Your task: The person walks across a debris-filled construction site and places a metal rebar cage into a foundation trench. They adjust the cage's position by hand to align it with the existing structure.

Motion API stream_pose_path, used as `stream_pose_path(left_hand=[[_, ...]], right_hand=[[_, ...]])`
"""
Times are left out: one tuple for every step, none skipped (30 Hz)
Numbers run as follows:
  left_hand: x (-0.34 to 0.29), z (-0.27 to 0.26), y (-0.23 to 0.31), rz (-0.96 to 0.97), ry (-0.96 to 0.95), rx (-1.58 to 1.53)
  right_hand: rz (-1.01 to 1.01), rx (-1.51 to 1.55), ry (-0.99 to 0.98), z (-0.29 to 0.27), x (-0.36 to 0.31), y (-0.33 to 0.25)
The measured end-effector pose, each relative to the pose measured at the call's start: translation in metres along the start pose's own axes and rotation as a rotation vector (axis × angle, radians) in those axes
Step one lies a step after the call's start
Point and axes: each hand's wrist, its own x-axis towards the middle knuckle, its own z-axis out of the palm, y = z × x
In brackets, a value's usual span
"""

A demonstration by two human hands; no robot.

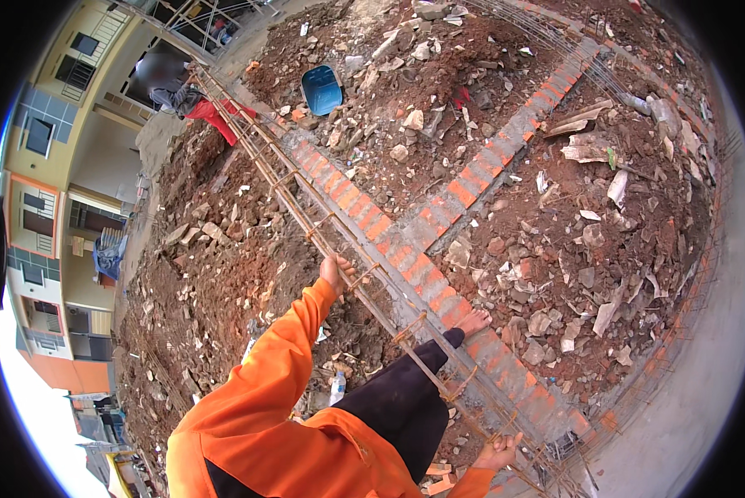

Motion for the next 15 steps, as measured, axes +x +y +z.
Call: stream_pose_path(left_hand=[[0.002,0.002,-0.002,0.007,0.033,0.014],[0.003,0.001,-0.001,0.019,0.07,0.032],[0.006,0.0,-0.001,0.031,0.107,0.05],[0.01,-0.006,-0.002,0.023,0.102,0.074],[0.017,-0.016,-0.005,0.013,0.095,0.099],[0.021,-0.021,-0.008,0.002,0.088,0.124],[0.024,-0.026,-0.01,-0.032,0.087,0.119],[0.023,-0.018,-0.012,-0.024,0.073,0.107],[0.017,-0.007,-0.014,-0.016,0.058,0.098],[0.015,-0.001,-0.015,-0.008,0.045,0.089],[0.019,-0.018,-0.015,0.015,0.036,0.076],[0.01,0.001,-0.017,0.019,0.055,0.074],[-0.004,0.022,-0.017,0.022,0.075,0.073],[-0.018,0.024,-0.008,0.042,0.12,0.08],[-0.011,0.012,-0.011,0.047,0.111,0.1]], right_hand=[[-0.019,-0.011,-0.002,0.004,-0.005,-0.004],[-0.031,-0.02,-0.005,0.008,-0.01,-0.004],[-0.03,-0.022,-0.001,0.011,-0.012,-0.005],[-0.029,-0.023,0.003,0.014,-0.013,-0.005],[-0.03,-0.023,0.009,0.015,-0.016,-0.006],[-0.029,-0.019,0.016,0.015,-0.015,-0.006],[-0.025,-0.015,0.024,0.014,-0.016,-0.005],[-0.028,-0.009,0.033,0.012,-0.012,-0.004],[-0.032,-0.023,0.027,0.008,-0.008,-0.003],[-0.034,-0.039,0.021,0.003,-0.004,-0.003],[-0.013,-0.061,0.017,-0.004,-0.003,0.002],[-0.023,-0.055,0.022,-0.009,0.004,-0.001],[-0.034,-0.049,0.027,-0.014,0.012,-0.002],[-0.015,-0.051,0.031,-0.021,0.015,0.002],[0.0,-0.05,0.03,-0.027,0.018,0.006]])
